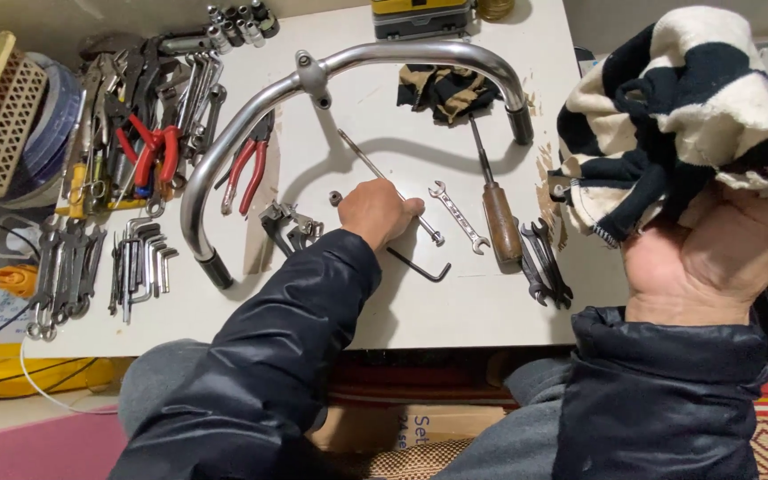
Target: The person uses an Allen key to loosen and remove a bolt from a bicycle handlebar stem. After removing the bolt, they use a cloth to wipe the bolt and the Allen key clean.
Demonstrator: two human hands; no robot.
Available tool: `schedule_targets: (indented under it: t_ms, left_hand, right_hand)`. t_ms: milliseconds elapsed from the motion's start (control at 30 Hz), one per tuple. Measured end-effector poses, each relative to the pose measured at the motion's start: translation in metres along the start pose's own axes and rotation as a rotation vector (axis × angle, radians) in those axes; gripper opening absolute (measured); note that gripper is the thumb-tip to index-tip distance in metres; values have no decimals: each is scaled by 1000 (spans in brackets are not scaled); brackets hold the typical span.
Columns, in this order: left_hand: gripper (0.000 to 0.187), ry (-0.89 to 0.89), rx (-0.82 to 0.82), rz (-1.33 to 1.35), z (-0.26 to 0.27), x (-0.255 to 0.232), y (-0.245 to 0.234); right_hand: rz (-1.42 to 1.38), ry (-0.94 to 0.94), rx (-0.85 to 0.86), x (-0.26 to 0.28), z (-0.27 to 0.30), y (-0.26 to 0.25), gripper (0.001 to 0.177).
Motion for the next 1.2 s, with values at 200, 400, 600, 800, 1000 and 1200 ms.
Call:
schedule_targets:
  t_ms: [200, 400, 600, 800, 1000, 1200]
  left_hand:
    - [28, -87, 54, 231, -3, -1, 4]
    - [26, -186, 128, 486, 7, -6, -9]
    - [26, -196, 117, 811, 43, 5, -43]
    - [17, -219, 379, 966, 135, 34, -76]
    - [19, -75, 295, 1288, 146, 63, -62]
    - [30, 137, 165, 1455, 130, 65, -39]
  right_hand:
    - [105, -60, -127, -3, -1, -6, 19]
    - [4, 32, -21, -1, 16, 25, 49]
    - [-47, 107, -86, -6, 5, 10, 49]
    - [240, 200, 135, -28, 4, 7, 32]
    - [785, 276, 137, -54, 51, 35, 44]
    - [742, 100, 498, -112, 80, 25, 47]
Point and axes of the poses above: each hand's wrist, its own z-axis away from the middle knuckle, its own y-axis out of the palm, x = y × z, the point moved 3 cm from there along -z, towards the middle knuckle, and after that the axes turned 11 degrees about -x, right-handed, at the moved point
